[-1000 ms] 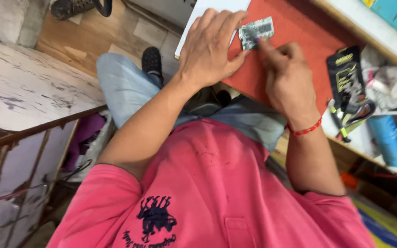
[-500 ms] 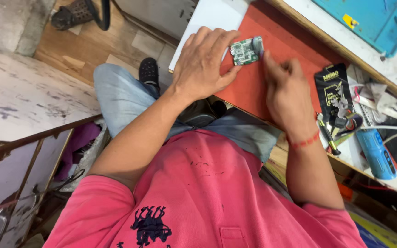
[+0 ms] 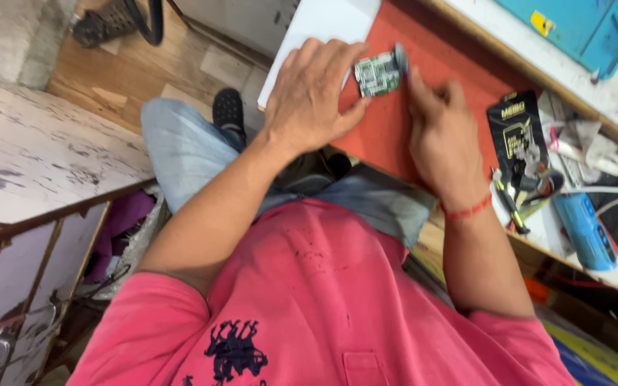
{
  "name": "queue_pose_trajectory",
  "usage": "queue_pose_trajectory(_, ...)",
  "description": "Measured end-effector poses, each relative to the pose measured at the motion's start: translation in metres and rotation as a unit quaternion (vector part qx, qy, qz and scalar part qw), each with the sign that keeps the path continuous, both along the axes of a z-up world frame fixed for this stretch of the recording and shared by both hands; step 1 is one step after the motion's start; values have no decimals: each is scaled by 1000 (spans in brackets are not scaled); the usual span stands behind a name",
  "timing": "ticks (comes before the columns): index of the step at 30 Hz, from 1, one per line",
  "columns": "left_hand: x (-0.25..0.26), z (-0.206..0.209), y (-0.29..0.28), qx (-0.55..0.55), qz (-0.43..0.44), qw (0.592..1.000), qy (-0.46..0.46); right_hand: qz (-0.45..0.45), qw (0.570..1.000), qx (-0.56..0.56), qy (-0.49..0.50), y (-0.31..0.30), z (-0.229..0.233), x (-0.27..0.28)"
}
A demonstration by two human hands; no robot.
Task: The person scrubs a small green circuit board with a purple toothbrush on a red work surface. They hold the board steady with their left hand and scrub various components with their right hand, occasionally flipping the board over to clean the other side.
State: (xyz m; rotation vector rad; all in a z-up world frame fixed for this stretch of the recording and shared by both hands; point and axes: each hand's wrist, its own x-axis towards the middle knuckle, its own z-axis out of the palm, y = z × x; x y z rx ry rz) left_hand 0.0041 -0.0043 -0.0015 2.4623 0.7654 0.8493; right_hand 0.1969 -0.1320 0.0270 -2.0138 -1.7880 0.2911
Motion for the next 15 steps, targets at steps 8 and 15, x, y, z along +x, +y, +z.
queue_pose_trajectory(8,-1,3,1,-15,-3,1000,-11,-12,999,-2,42,-11,1,-2)
queue_pose_trajectory(15,0,1,2,-18,-2,1000,-11,2,1000,5,27,-10,1,-17)
